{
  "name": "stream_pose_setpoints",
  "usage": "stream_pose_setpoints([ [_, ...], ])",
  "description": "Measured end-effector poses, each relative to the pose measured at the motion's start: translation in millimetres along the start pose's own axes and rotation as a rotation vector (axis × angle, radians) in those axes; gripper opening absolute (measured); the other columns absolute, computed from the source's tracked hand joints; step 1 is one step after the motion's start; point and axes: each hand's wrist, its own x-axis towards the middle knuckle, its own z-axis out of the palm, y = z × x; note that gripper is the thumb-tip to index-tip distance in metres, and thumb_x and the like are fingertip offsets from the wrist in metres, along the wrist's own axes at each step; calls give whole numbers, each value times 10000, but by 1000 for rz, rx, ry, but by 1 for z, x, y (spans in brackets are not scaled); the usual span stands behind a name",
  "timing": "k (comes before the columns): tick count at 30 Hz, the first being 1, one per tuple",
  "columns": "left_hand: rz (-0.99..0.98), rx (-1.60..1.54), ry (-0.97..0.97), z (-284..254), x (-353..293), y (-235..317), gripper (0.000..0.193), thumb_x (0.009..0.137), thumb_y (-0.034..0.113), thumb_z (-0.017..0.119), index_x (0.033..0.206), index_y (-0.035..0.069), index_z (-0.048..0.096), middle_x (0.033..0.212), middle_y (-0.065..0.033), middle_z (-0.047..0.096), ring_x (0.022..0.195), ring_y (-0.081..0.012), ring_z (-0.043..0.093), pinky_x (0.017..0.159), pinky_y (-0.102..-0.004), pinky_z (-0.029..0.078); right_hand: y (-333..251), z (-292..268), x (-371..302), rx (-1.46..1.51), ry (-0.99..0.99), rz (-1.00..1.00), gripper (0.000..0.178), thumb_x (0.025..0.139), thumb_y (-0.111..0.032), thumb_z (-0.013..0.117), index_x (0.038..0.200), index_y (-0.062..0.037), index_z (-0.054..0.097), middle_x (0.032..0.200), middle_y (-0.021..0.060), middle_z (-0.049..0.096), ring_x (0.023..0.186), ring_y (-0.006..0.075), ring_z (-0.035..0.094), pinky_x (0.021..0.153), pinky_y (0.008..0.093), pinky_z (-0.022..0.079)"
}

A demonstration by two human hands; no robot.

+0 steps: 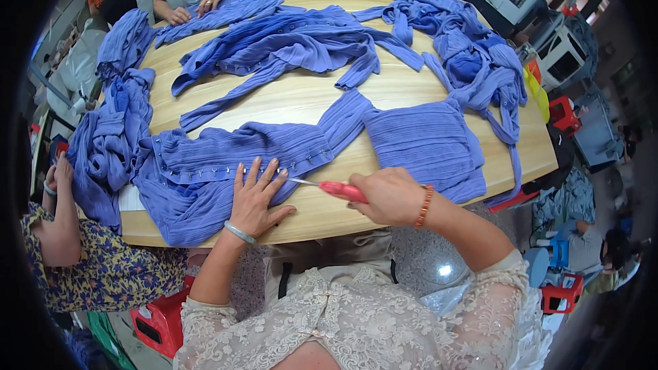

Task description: Inspecting garments for quality, trimming loose threads with scissors, and folding them neatly on a table.

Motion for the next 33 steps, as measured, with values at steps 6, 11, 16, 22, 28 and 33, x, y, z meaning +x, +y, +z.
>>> stream_pose_setpoints([
  [6, 13, -25, -5, -3, -3, -1, 607, 785, 532, 650, 1270, 170, 589, 1478, -89, 385, 1394, -380, 249, 1141, -550, 87, 7, 10, 7, 121, 17, -34, 272, 891, -306, 602, 1020, -71, 552, 706, 181, 625, 693, 383, 626, 642, 467, 475],
  [11, 53, -118, 74, -5, 7, 14, 518, 788, 422, 696, 1233, 170, 614, 1484, -135, 363, 1418, -377, 205, 1140, -557, 88, 23, 30, -15, 249, 4, -10, 294, 906, -318, 583, 1061, -71, 542, 783, 186, 645, 767, 380, 634, 691, 475, 474],
  [16, 125, -102, -55, 10, 38, 30, 553, 811, 462, 654, 1271, 163, 586, 1495, -126, 347, 1401, -370, 250, 1140, -537, 139, 34, 31, -34, 208, 129, 63, 298, 902, -318, 585, 1082, -85, 537, 792, 179, 650, 790, 379, 639, 702, 475, 475],
  [22, 149, -76, -75, 19, 45, 27, 610, 811, 523, 623, 1311, 177, 565, 1513, -80, 330, 1384, -368, 281, 1133, -539, 160, 46, 17, -55, 39, 64, 242, 316, 886, -339, 593, 1063, -81, 547, 770, 176, 652, 766, 386, 642, 705, 485, 480],
  [28, 140, -52, -100, 16, 45, 32, 593, 828, 530, 598, 1308, 184, 567, 1513, -72, 332, 1400, -365, 249, 1141, -549, 117, 43, 17, -41, 135, -9, 142, 297, 891, -345, 578, 1013, -75, 555, 780, 185, 652, 788, 398, 640, 716, 496, 480],
  [33, 144, -47, -83, 14, 46, 34, 583, 828, 506, 615, 1299, 164, 570, 1507, -75, 341, 1407, -361, 234, 1144, -552, 100, 53, 29, -44, 145, 87, 210, 298, 892, -345, 581, 1028, -80, 554, 781, 184, 653, 781, 397, 640, 709, 490, 482],
])
